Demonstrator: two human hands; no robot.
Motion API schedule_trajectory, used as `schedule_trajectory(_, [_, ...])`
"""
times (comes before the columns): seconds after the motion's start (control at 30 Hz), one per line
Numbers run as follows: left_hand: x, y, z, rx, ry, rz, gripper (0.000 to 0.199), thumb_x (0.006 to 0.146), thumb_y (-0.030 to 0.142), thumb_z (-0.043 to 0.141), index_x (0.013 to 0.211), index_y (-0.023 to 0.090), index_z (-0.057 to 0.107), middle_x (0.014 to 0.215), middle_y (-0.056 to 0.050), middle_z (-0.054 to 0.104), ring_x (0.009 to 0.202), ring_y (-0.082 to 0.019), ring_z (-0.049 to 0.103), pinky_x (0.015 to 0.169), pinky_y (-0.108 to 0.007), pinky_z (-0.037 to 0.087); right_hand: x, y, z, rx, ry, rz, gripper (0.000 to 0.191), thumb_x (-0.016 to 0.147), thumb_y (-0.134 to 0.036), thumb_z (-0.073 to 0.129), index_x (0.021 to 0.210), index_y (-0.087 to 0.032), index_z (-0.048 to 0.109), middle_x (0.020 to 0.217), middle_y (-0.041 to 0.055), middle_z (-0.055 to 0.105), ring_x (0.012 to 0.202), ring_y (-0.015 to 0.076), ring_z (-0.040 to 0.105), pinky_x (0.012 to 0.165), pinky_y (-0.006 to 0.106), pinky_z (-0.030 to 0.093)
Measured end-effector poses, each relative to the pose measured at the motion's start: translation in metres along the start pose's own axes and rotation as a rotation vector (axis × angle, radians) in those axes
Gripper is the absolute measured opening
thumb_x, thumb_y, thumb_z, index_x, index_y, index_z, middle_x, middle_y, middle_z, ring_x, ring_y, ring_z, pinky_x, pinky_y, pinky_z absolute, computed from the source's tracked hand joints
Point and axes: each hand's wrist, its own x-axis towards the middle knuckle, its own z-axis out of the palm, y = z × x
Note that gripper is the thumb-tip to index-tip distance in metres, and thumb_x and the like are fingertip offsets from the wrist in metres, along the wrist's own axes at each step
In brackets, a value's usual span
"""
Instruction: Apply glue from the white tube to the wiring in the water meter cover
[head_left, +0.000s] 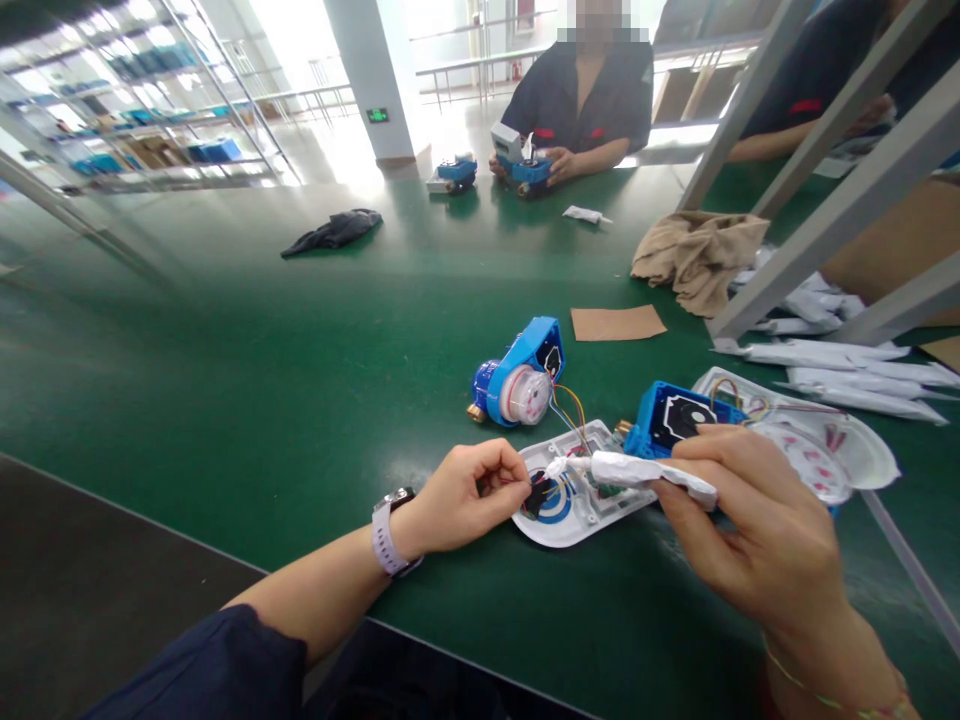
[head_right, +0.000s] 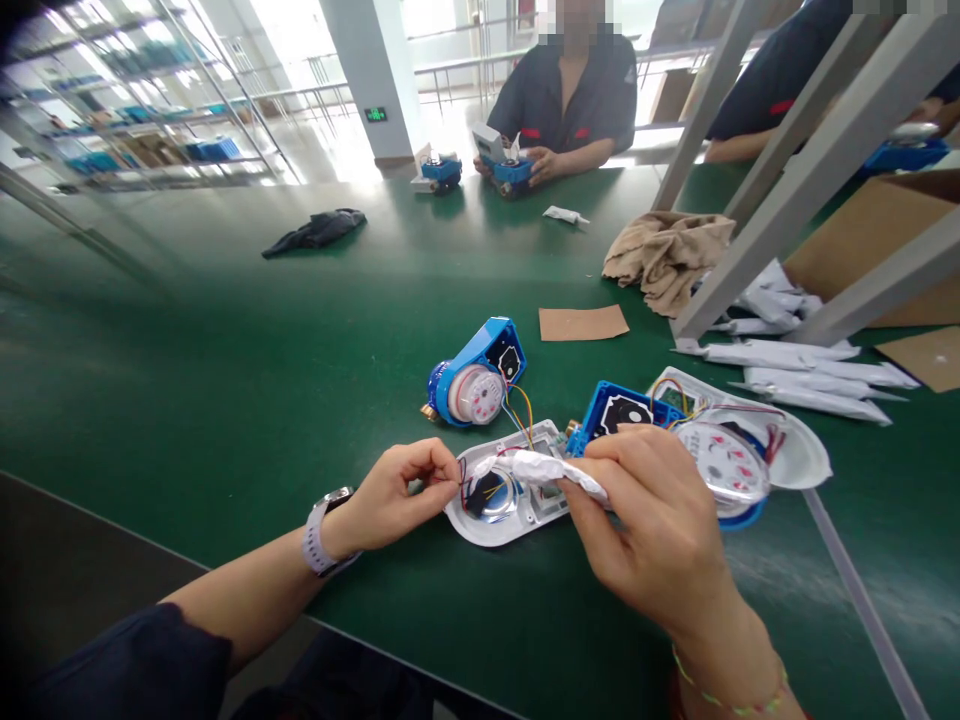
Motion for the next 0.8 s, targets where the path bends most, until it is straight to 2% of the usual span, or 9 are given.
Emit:
schedule_trajectory(0.1, [-0.002, -0.003, -0.001, 0.18, -0.006, 0.139, 0.004, 0.077, 0.014, 0.065, 0.075, 0.015, 0.068, 0.063, -0.001, 0.058, 0.054, -0.01, 0.047, 0.054, -0.022, 0.036, 0.002, 0.0, -0.005, 0.0, -0.033, -0.025, 0.01, 0.08, -0.009, 0.061, 0.084, -0.017, 0.057, 0.08, 0.0044, 0.058, 0.072, 0.0181, 0.054, 0.072, 0.038, 0.047])
schedule_trajectory(0.17, [-0.003, -0.006, -0.002, 0.206, -0.03, 0.174, 0.007, 0.074, 0.011, 0.067, 0.074, 0.017, 0.071, 0.065, -0.003, 0.061, 0.058, -0.012, 0.049, 0.06, -0.024, 0.038, 0.001, 0.002, -0.008, 0.011, -0.067, -0.022, 0.007, 0.082, -0.012, 0.059, 0.084, -0.018, 0.056, 0.08, 0.0042, 0.058, 0.072, 0.0182, 0.055, 0.073, 0.039, 0.047])
schedule_trajectory(0.33, [-0.004, -0.012, -0.005, 0.079, -0.096, 0.087, 0.013, 0.067, 0.011, 0.071, 0.074, 0.021, 0.074, 0.069, -0.006, 0.064, 0.063, -0.016, 0.052, 0.074, -0.03, 0.041, 0.0, 0.003, -0.017, 0.068, -0.12, 0.052, 0.008, 0.085, -0.013, 0.056, 0.083, -0.021, 0.055, 0.079, 0.0049, 0.059, 0.073, 0.019, 0.058, 0.069, 0.037, 0.047])
schedule_trajectory(0.43, [-0.004, -0.013, -0.006, 0.098, -0.123, 0.085, 0.013, 0.068, 0.013, 0.071, 0.076, 0.022, 0.075, 0.072, -0.007, 0.065, 0.064, -0.017, 0.051, 0.075, -0.031, 0.041, 0.001, -0.002, -0.018, 0.091, -0.131, 0.154, 0.011, 0.086, -0.013, 0.055, 0.08, -0.022, 0.055, 0.08, 0.0049, 0.06, 0.073, 0.0192, 0.059, 0.065, 0.036, 0.048])
schedule_trajectory(0.53, [-0.004, -0.012, -0.007, 0.208, -0.156, 0.147, 0.01, 0.072, 0.016, 0.07, 0.076, 0.023, 0.075, 0.075, -0.008, 0.067, 0.063, -0.017, 0.05, 0.072, -0.031, 0.04, 0.0, -0.004, -0.017, 0.09, -0.095, 0.238, 0.012, 0.086, -0.011, 0.055, 0.08, -0.022, 0.056, 0.082, 0.0047, 0.061, 0.073, 0.0188, 0.06, 0.067, 0.035, 0.048])
schedule_trajectory(0.7, [-0.004, -0.011, -0.007, 0.466, -0.213, 0.32, 0.014, 0.081, 0.02, 0.062, 0.08, 0.025, 0.074, 0.075, -0.008, 0.067, 0.062, -0.017, 0.049, 0.066, -0.029, 0.038, 0.001, 0.0, -0.013, 0.159, -0.12, 0.181, 0.012, 0.085, -0.011, 0.058, 0.078, -0.02, 0.057, 0.079, 0.0049, 0.058, 0.073, 0.0177, 0.059, 0.062, 0.032, 0.047])
schedule_trajectory(0.8, [-0.004, -0.011, -0.007, 0.474, -0.213, 0.323, 0.014, 0.082, 0.022, 0.061, 0.079, 0.025, 0.074, 0.076, -0.008, 0.067, 0.062, -0.017, 0.05, 0.066, -0.029, 0.038, 0.004, 0.002, -0.013, 0.221, -0.147, 0.165, 0.014, 0.084, -0.01, 0.057, 0.075, -0.021, 0.055, 0.077, 0.0052, 0.058, 0.075, 0.0186, 0.059, 0.059, 0.031, 0.048])
